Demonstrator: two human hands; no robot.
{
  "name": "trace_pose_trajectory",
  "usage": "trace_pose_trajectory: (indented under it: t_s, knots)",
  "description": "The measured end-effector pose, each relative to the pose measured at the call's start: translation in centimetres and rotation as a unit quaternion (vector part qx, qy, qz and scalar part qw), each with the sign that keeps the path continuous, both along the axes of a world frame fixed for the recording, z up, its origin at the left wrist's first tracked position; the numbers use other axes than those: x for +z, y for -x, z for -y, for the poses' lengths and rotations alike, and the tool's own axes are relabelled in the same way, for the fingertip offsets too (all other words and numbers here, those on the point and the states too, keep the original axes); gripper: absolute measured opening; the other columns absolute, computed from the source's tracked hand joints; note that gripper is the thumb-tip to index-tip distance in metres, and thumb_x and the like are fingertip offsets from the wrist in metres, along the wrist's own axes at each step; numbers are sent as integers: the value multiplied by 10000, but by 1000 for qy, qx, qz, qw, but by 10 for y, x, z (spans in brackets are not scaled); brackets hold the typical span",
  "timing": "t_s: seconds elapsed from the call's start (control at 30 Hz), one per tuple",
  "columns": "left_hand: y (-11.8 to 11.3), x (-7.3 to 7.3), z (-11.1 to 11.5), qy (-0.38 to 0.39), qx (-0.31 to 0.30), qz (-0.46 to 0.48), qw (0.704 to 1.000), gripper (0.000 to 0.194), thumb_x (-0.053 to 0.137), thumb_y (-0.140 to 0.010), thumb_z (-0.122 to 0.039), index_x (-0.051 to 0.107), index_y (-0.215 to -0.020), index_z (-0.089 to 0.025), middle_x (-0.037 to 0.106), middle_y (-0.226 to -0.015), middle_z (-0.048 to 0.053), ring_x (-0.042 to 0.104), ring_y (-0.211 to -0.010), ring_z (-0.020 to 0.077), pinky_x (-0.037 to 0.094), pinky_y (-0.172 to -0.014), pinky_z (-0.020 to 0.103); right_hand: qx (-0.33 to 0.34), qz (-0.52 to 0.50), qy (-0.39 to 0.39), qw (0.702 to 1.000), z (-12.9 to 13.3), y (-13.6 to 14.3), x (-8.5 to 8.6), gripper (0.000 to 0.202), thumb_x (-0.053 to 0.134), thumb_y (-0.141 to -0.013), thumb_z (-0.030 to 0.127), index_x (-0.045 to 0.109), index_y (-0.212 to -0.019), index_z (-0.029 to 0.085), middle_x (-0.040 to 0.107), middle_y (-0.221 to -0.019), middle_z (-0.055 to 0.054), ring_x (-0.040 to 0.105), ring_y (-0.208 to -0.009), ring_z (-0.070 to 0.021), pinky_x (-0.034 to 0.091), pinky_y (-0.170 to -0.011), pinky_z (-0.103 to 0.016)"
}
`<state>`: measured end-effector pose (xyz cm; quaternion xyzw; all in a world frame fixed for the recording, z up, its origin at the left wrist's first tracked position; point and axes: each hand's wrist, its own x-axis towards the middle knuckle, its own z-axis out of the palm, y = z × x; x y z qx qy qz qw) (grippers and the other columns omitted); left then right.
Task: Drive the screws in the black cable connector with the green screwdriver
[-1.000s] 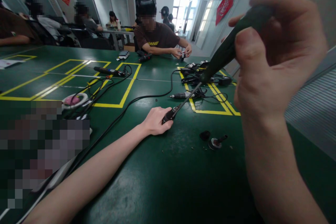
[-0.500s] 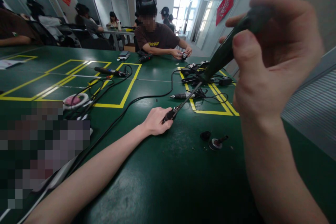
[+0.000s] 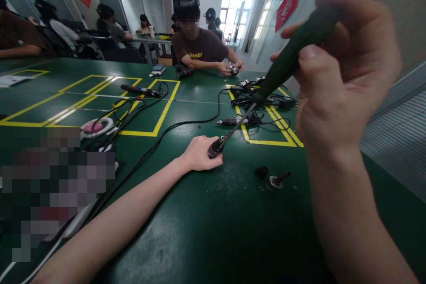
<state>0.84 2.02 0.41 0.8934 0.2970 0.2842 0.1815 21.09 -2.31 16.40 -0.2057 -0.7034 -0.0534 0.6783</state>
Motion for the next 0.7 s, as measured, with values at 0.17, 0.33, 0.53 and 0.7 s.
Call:
trace_pose_trajectory:
  t_s: [0.17,0.33,0.53,0.7]
  knots:
    - [-1,0,0,2,6,2,1000,304,584,-787,-387,346,-664,-243,507,-593,-14,499,-581,177,312,-626,313,-35,13,-42,998,2,0,1,396,845,-885,460,752,-1269,474,691,-1169,110,746,-1087,-99,610,-757,-120]
    - [0,-1,-1,-4,6,8,1000,331,595,-821,-386,341,-666,-241,514,-590,-19,517,-586,171,335,-626,303,-37,17,-52,998,-2,-1,1,447,845,-875,477,737,-1308,494,692,-1229,115,749,-1069,-104,575,-674,-91]
    - [0,-4,-2,-11,10,4,1000,326,598,-826,-384,355,-664,-240,516,-593,-19,526,-590,172,345,-625,301,5,40,-33,999,-4,-3,0,431,787,-919,569,728,-1337,483,725,-1259,82,739,-1195,-195,693,-967,-329]
    - [0,-3,-2,-13,12,2,1000,334,574,-826,-398,325,-664,-243,492,-581,-18,506,-581,172,326,-622,307,-34,5,-46,998,0,-2,-1,377,827,-904,447,759,-1273,489,709,-1188,117,763,-1108,-117,629,-787,-105]
